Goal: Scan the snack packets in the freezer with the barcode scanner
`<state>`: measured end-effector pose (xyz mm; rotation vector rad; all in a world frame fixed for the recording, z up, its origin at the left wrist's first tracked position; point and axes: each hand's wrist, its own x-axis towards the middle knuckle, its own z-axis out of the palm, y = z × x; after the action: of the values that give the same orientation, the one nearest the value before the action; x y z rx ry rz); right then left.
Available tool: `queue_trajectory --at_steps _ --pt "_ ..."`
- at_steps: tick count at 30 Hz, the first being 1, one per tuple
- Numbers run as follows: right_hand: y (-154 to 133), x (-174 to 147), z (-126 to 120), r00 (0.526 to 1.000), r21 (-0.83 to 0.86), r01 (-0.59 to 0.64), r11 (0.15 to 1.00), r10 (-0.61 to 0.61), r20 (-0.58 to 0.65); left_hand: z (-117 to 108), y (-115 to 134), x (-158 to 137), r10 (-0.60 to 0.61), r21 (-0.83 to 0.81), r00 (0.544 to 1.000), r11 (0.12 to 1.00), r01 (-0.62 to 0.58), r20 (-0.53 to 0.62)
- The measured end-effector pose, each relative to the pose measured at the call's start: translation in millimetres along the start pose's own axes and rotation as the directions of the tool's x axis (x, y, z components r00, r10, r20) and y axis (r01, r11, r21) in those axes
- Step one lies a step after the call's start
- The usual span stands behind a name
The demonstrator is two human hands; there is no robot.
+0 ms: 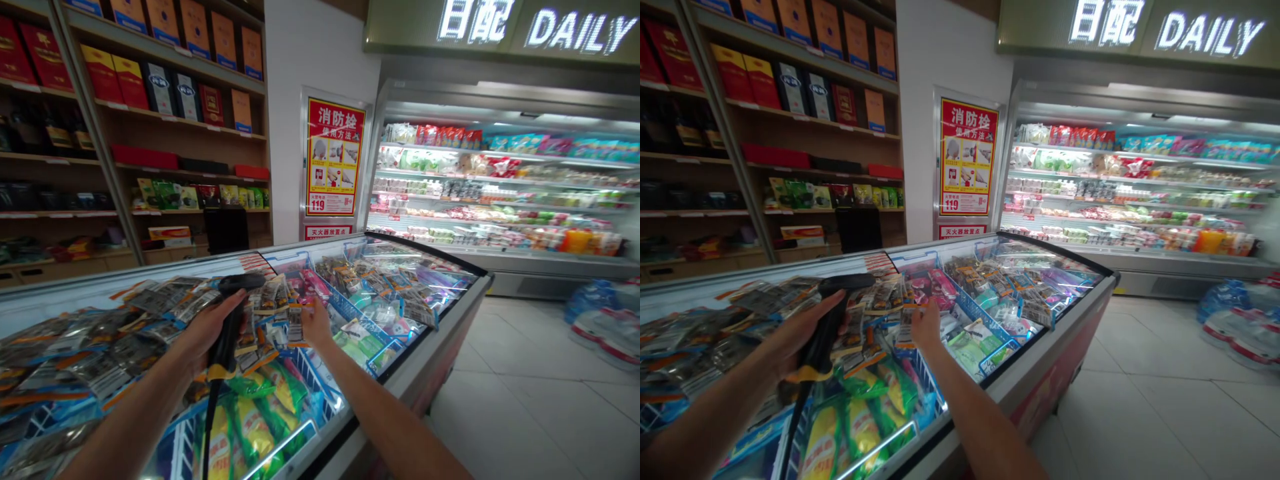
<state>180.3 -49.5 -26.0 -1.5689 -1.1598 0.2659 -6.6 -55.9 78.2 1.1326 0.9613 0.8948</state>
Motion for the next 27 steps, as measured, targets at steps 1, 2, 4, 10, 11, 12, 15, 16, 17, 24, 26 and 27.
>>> queue_trajectory --at_steps 1,2,4,10,11,12,15,16,17,24,26,27 --pt "-3.9 -2.2 1.2 0.999 0.006 -0.041 0.999 0.041 -0.017 3.6 -0.1 -0.6 -0.002 0.002 1.000 1.000 0.002 0.010" --pt "-6.8 -3.6 2.1 0.998 0.014 -0.062 0.998 0.062 -0.019 7.7 -0.4 -1.4 -0.007 0.005 1.000 1.000 0.007 0.020" --pt "-8.6 -3.8 0.7 0.998 0.032 -0.066 0.997 0.065 0.006 16.9 -1.8 -2.8 -0.027 0.011 0.999 1.000 0.027 0.038" --pt "22.0 17.4 -66.0 0.994 -0.192 -0.052 0.980 0.034 -0.100 49.0 -8.9 -4.6 -0.098 -0.003 0.990 0.995 0.099 0.104" --pt "29.9 22.4 -86.9 0.991 -0.218 -0.061 0.974 0.033 -0.131 55.1 -9.9 -4.6 -0.109 0.003 0.987 0.994 0.109 0.116" --pt "38.0 27.1 -109.1 0.987 -0.249 -0.067 0.966 0.028 -0.158 61.3 -10.8 -4.4 -0.116 0.009 0.985 0.993 0.116 0.130" --pt "61.1 37.0 -175.0 0.973 -0.528 -0.185 0.829 0.079 -0.217 79.4 -13.2 -2.5 -0.099 0.016 0.977 0.995 0.098 0.188" --pt "68.4 38.5 -193.8 0.966 -0.596 -0.236 0.767 0.120 -0.228 84.8 -14.0 -1.5 -0.093 0.013 0.974 0.996 0.093 0.205" --pt "75.5 39.2 -210.2 0.959 -0.652 -0.275 0.707 0.158 -0.234 89.8 -15.0 -0.4 -0.094 0.012 0.970 0.996 0.094 0.224" --pt "111.4 39.0 -261.4 0.918 -0.785 -0.325 0.528 0.374 -0.129 113.2 -18.9 0.6 -0.159 -0.014 0.928 0.985 0.174 0.337" --pt "112.2 41.9 -262.3 0.930 -0.763 -0.287 0.579 0.359 -0.078 115.5 -17.5 -0.5 -0.177 -0.033 0.919 0.979 0.202 0.352" --pt "110.6 43.7 -260.4 0.937 -0.732 -0.280 0.621 0.342 -0.069 115.6 -16.8 -0.5 -0.181 -0.040 0.916 0.977 0.209 0.359"
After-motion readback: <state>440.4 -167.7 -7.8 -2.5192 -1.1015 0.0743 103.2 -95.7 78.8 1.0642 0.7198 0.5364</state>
